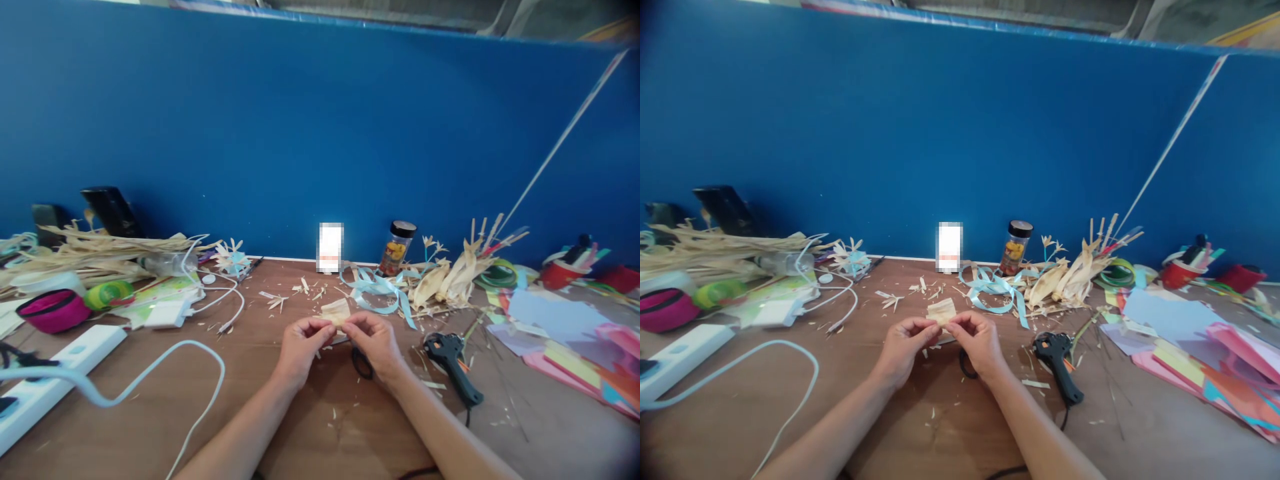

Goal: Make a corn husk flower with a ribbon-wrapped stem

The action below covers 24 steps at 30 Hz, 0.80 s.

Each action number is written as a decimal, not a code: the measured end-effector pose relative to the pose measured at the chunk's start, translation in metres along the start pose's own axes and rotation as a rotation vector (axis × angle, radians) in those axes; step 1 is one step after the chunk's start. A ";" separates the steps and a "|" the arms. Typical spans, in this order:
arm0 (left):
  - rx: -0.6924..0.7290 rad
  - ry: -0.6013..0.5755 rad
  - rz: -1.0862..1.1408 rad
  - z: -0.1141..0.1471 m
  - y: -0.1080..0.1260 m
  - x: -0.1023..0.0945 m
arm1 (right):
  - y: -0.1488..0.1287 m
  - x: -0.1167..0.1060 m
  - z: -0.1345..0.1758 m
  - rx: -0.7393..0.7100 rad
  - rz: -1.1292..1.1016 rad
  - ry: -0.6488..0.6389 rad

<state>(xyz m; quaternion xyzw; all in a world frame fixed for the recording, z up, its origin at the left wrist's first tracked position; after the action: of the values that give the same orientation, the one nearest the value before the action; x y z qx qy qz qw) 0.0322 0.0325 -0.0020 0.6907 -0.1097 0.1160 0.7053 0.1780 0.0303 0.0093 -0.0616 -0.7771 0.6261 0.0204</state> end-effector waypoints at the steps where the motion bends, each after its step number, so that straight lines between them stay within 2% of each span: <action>1: -0.012 0.004 0.025 0.000 -0.001 0.000 | 0.000 0.001 0.000 0.001 -0.003 -0.001; 11: -0.071 0.014 0.065 0.002 -0.002 0.003 | -0.001 0.002 -0.001 0.007 -0.023 0.006; 17: -0.113 0.075 0.186 0.001 -0.002 0.000 | 0.002 -0.004 -0.002 0.021 -0.035 0.080; 24: -0.073 0.007 0.161 0.001 0.000 0.003 | 0.004 -0.005 -0.002 0.031 -0.044 0.093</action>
<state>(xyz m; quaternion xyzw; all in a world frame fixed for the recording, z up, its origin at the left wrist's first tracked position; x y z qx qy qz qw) 0.0353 0.0315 -0.0007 0.6531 -0.1667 0.1705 0.7188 0.1834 0.0327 0.0063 -0.0732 -0.7668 0.6338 0.0710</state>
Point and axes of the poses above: each hand's wrist, its own z-axis away from the middle knuckle, its own x-axis out of the palm, y = z × x, the point moved 6 cm from there along -z, towards the middle knuckle, and after that the axes turned 5 degrees about y, right-handed, at the moved point
